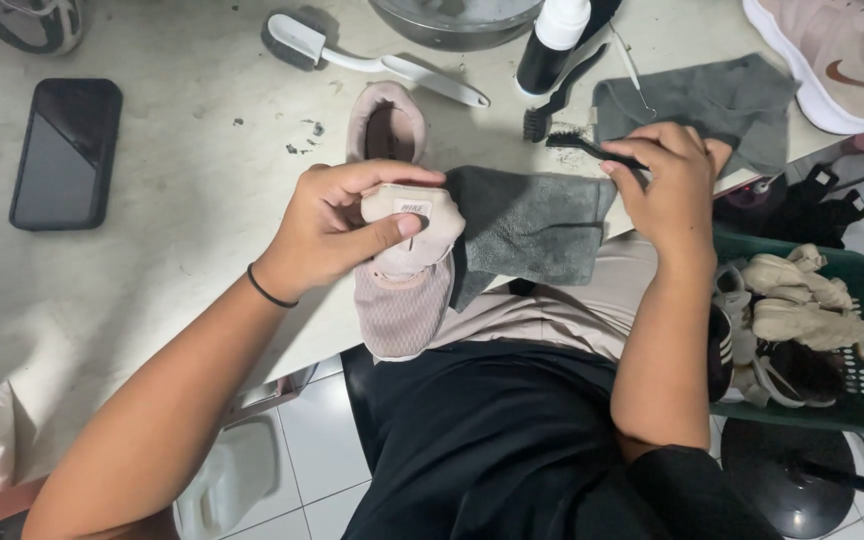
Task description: The person cleans a pink sneaker by applying liquid from a bottle, scrubbing with a brush, and wiping with a cloth. They repeatedly dip the brush into a bowl of water and continue scrubbing and wiping the shoe's upper and tongue areas.
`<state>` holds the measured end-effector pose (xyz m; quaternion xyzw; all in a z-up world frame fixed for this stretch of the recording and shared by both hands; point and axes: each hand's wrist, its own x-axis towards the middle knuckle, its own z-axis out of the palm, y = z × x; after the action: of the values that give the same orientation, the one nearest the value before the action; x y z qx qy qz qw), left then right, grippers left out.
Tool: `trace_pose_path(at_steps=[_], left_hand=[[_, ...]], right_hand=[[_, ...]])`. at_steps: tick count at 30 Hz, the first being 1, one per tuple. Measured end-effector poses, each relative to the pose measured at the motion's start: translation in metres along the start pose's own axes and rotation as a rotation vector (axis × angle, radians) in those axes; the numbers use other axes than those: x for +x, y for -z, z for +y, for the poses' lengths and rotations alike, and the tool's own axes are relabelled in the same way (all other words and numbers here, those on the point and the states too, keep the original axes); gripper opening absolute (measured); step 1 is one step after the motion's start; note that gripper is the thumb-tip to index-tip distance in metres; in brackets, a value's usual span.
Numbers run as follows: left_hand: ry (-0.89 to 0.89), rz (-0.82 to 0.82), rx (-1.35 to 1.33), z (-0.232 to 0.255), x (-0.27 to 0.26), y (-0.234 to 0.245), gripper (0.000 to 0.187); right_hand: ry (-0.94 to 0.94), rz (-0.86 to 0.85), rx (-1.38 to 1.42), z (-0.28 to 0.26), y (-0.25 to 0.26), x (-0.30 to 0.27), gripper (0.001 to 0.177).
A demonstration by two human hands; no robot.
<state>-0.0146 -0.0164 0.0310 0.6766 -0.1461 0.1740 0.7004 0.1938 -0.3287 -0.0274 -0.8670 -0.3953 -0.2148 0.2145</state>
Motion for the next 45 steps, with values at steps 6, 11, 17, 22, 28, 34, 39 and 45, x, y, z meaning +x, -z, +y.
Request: trace_pose_path(at_steps=[6, 11, 17, 22, 28, 34, 39, 45], left_hand=[[-0.038, 0.082, 0.093, -0.012, -0.004, 0.001, 0.017], [-0.115, 0.233, 0.154, -0.012, -0.002, -0.002, 0.014], [-0.299, 0.263, 0.323, -0.006, -0.007, -0.021, 0.017], [-0.453, 0.267, 0.507, -0.002, 0.000, -0.039, 0.015], [-0.384, 0.374, 0.503, -0.007, 0.018, -0.046, 0.020], [-0.208, 0.384, 0.350, -0.029, 0.003, -0.048, 0.017], [-0.136, 0.559, 0.282, -0.027, 0.012, -0.015, 0.005], [-0.204, 0.807, -0.116, 0.004, 0.049, 0.003, 0.018]], right_hand=[[0.046, 0.175, 0.180, 0.019, -0.018, -0.008, 0.007], [0.109, 0.271, 0.340, -0.004, -0.007, -0.001, 0.007], [0.190, 0.291, 0.461, -0.061, 0.010, 0.007, 0.009], [0.400, 0.418, 0.525, -0.087, 0.016, 0.011, 0.010], [0.326, 0.479, 0.632, -0.095, 0.025, 0.017, 0.012], [0.174, 0.416, 0.721, -0.081, 0.015, 0.003, 0.008], [0.038, 0.201, 0.560, -0.088, 0.022, 0.000, 0.011], [-0.285, -0.277, 0.018, -0.057, 0.000, -0.006, 0.044]])
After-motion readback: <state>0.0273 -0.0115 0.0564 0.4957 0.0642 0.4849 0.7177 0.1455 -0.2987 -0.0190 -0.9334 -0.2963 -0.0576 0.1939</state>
